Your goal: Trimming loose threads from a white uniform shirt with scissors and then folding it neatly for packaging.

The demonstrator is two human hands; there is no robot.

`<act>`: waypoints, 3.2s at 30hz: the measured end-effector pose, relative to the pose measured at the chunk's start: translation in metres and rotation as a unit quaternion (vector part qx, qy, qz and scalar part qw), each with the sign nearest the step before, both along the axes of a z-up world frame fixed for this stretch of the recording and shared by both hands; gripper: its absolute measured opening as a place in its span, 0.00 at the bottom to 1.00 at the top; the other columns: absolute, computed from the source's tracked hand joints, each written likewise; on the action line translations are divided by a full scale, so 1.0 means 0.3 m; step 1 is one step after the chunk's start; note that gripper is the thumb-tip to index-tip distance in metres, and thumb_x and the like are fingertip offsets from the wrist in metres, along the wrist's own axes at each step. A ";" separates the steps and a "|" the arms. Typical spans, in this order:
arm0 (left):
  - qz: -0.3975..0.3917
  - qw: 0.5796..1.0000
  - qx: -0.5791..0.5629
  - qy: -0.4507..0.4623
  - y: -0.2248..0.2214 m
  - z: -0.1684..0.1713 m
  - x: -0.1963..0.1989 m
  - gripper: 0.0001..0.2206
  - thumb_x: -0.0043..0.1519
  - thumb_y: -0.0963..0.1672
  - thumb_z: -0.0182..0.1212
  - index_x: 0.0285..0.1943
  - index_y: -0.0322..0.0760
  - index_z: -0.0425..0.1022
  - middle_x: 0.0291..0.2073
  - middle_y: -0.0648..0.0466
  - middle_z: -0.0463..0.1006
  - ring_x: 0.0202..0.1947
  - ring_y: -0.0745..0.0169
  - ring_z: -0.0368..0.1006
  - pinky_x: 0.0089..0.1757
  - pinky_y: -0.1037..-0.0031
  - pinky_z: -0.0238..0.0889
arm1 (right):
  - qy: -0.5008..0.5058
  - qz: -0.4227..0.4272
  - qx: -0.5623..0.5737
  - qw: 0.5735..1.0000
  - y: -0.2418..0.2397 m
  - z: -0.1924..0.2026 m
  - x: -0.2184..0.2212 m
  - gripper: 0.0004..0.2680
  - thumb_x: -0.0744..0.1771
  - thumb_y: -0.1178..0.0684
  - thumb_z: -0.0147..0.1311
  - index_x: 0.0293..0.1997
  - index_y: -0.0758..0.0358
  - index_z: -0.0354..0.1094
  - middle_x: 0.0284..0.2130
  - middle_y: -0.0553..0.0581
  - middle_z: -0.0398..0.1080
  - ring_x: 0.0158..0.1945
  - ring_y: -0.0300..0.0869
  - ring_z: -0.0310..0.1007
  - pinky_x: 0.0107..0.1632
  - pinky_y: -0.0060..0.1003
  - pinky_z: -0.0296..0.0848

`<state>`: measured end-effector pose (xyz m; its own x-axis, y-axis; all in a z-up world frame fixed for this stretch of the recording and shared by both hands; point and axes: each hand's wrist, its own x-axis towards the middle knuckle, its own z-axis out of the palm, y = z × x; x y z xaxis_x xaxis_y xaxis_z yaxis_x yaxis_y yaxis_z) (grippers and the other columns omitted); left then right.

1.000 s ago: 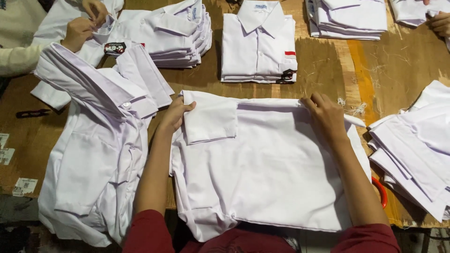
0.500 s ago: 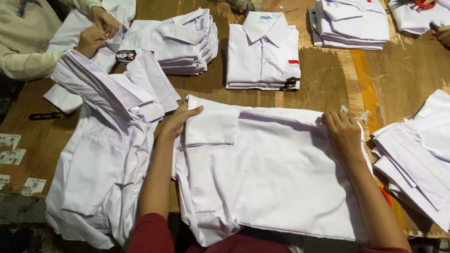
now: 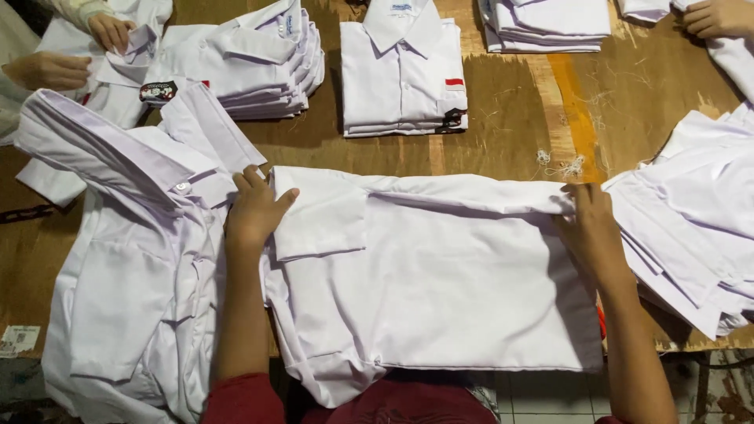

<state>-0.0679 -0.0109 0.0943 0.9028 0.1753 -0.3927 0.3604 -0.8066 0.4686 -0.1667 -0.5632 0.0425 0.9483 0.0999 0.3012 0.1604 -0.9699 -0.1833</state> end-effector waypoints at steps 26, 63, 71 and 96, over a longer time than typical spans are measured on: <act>0.184 0.659 -0.724 0.083 -0.638 -0.273 -0.025 0.22 0.66 0.48 0.64 0.60 0.29 0.62 0.53 0.47 0.70 0.54 0.53 0.74 0.55 0.58 0.73 | 0.075 -0.146 0.566 0.808 -0.067 -0.153 0.054 0.23 0.61 0.62 0.69 0.64 0.56 0.68 0.44 0.61 0.73 0.41 0.40 0.76 0.42 0.31 0.79; 0.111 0.648 -0.752 0.051 -0.631 -0.568 -0.006 0.13 0.68 0.41 0.58 0.59 0.26 0.66 0.50 0.42 0.78 0.47 0.52 0.79 0.54 0.54 0.75 | 0.129 -0.039 0.217 0.967 0.047 0.141 0.190 0.09 0.67 0.61 0.60 0.52 0.71 0.76 0.45 0.76 0.73 0.51 0.67 0.73 0.51 0.57 0.74; 0.126 0.635 -0.760 0.060 -0.628 -0.423 -0.042 0.11 0.67 0.39 0.58 0.56 0.26 0.66 0.48 0.40 0.78 0.44 0.49 0.79 0.51 0.55 0.77 | -0.042 -0.134 0.345 0.928 -0.237 -0.118 0.266 0.07 0.74 0.50 0.63 0.47 0.63 0.78 0.38 0.59 0.75 0.35 0.45 0.77 0.28 0.33 0.74; 0.247 0.523 -0.802 0.150 -0.616 -0.170 -0.144 0.27 0.65 0.53 0.58 0.65 0.33 0.60 0.59 0.46 0.63 0.64 0.46 0.63 0.63 0.46 0.61 | 0.207 -0.218 0.285 0.910 -0.030 0.051 0.052 0.16 0.68 0.53 0.62 0.60 0.72 0.68 0.43 0.81 0.74 0.47 0.71 0.76 0.45 0.58 0.74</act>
